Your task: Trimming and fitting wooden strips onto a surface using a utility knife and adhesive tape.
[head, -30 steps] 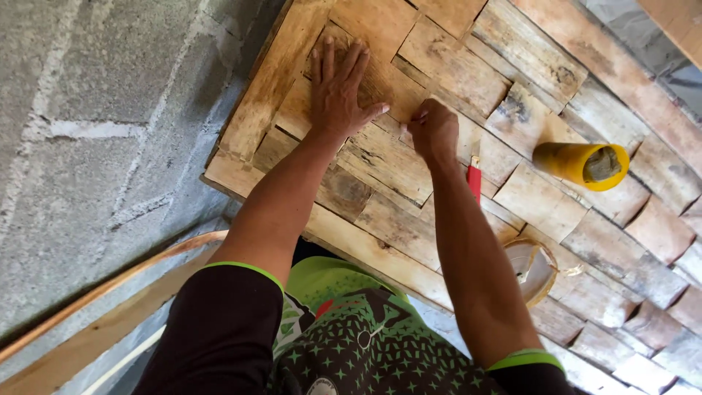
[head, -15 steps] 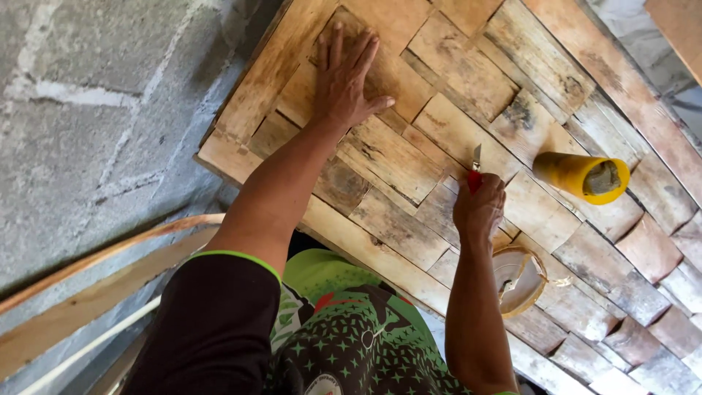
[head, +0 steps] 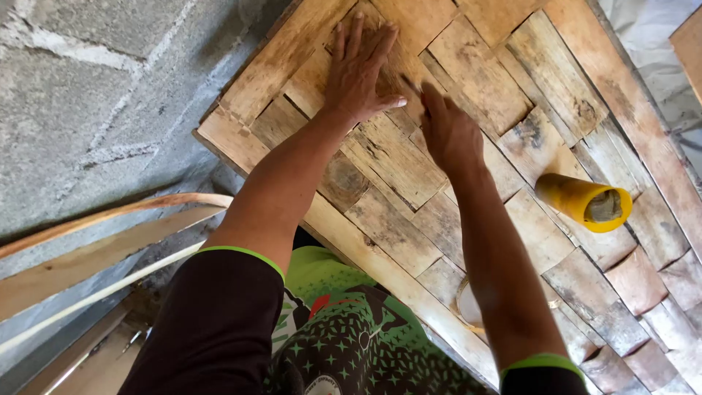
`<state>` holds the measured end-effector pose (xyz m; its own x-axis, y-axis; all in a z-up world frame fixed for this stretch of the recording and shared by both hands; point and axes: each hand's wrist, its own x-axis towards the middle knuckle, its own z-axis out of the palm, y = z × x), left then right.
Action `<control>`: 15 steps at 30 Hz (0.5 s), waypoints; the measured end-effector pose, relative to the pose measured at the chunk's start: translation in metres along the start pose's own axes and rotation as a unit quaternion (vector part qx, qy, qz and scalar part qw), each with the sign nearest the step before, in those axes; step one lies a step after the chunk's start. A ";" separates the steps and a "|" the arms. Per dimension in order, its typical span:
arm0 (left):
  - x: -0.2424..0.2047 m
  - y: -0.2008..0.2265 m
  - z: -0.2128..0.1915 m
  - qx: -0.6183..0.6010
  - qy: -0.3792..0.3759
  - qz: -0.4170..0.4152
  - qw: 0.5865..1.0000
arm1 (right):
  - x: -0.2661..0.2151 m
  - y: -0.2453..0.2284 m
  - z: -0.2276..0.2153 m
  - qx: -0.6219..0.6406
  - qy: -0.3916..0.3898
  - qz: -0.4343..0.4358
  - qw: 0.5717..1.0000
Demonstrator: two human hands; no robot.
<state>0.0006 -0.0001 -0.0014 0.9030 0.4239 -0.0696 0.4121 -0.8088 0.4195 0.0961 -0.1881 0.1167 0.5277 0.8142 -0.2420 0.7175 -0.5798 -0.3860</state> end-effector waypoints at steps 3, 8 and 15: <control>0.002 -0.004 0.011 0.012 0.021 0.007 1.000 | 0.023 0.000 0.004 -0.048 0.010 -0.080 0.996; 0.004 -0.010 0.023 0.004 0.049 0.021 0.999 | 0.037 -0.001 0.009 -0.055 0.005 -0.070 0.996; 0.005 -0.005 0.010 0.017 -0.015 0.005 1.000 | 0.036 -0.001 0.018 -0.070 0.016 -0.078 0.994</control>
<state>0.0044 0.0025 -0.0132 0.9104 0.4030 -0.0935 0.4060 -0.8268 0.3895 0.1069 -0.1575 0.0926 0.4183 0.8942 -0.1598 0.8468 -0.4475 -0.2877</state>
